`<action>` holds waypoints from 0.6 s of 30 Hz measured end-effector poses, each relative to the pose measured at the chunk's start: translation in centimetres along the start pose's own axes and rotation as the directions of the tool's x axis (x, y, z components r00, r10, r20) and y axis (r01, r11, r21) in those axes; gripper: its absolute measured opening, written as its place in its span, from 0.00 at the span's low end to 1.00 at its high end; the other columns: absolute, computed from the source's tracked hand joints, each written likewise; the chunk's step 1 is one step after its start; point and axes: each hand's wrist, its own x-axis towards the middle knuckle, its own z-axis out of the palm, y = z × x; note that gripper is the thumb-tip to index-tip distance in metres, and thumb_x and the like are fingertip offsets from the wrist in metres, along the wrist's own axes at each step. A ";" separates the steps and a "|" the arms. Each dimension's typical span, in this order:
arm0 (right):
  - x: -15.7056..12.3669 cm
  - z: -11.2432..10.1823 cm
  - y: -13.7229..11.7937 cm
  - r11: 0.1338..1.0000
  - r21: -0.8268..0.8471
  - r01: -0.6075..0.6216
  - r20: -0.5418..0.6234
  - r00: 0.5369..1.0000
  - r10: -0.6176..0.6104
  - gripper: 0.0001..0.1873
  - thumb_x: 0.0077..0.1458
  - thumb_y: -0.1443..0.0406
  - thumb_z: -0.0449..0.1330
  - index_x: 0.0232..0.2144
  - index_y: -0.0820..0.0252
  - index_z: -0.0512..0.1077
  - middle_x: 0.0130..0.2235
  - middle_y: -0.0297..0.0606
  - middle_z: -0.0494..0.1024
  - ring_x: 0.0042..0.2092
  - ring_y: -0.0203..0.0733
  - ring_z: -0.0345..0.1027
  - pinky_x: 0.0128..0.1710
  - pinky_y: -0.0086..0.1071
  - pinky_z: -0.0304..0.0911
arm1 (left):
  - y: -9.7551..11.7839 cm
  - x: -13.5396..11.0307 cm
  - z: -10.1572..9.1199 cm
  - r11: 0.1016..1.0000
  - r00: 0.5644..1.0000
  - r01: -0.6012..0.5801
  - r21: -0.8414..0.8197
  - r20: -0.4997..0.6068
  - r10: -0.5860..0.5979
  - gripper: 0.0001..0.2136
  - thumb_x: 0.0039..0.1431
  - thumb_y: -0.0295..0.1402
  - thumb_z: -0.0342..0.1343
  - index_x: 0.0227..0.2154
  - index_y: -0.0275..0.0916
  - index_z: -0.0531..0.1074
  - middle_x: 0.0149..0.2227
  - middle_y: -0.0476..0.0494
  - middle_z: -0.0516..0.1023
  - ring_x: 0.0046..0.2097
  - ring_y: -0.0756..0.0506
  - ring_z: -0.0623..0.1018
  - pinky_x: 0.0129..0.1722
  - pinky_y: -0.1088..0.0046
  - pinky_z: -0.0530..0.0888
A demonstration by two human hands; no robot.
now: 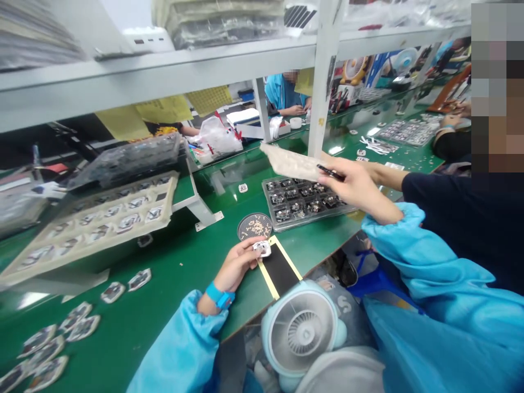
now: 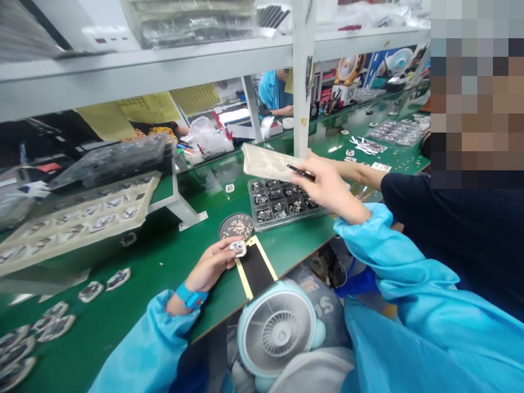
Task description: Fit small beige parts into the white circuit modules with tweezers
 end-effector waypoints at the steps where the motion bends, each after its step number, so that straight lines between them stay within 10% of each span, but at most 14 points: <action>1: 0.5 -0.8 -0.7 0.999 0.044 -0.026 -0.045 0.999 0.028 0.11 0.60 0.57 0.67 0.41 0.57 0.80 0.36 0.36 0.79 0.35 0.40 0.69 0.38 0.34 0.65 | 0.1 0.0 0.0 1.000 1.000 0.001 -0.002 -0.002 -0.001 0.24 0.47 0.36 0.73 0.48 0.36 0.81 0.35 0.43 0.78 0.30 0.54 0.71 0.26 0.80 0.64; 11: -1.7 -4.5 -7.0 0.931 0.362 -0.040 -0.321 0.933 0.165 0.21 0.59 0.47 0.67 0.41 0.57 0.75 0.36 0.36 0.77 0.38 0.39 0.73 0.35 0.32 0.70 | 0.3 0.2 -0.5 0.999 0.999 -0.034 0.000 -0.038 0.034 0.24 0.46 0.35 0.73 0.47 0.33 0.80 0.35 0.42 0.79 0.30 0.52 0.74 0.24 0.81 0.65; 18: 2.7 -5.2 -11.8 0.966 0.252 0.059 -0.102 0.994 -0.034 0.17 0.63 0.49 0.64 0.42 0.54 0.74 0.43 0.32 0.78 0.46 0.36 0.74 0.54 0.34 0.73 | 0.6 0.8 -1.4 0.998 0.996 -0.031 -0.050 -0.083 0.027 0.25 0.43 0.32 0.74 0.47 0.34 0.80 0.36 0.42 0.80 0.30 0.52 0.75 0.25 0.81 0.70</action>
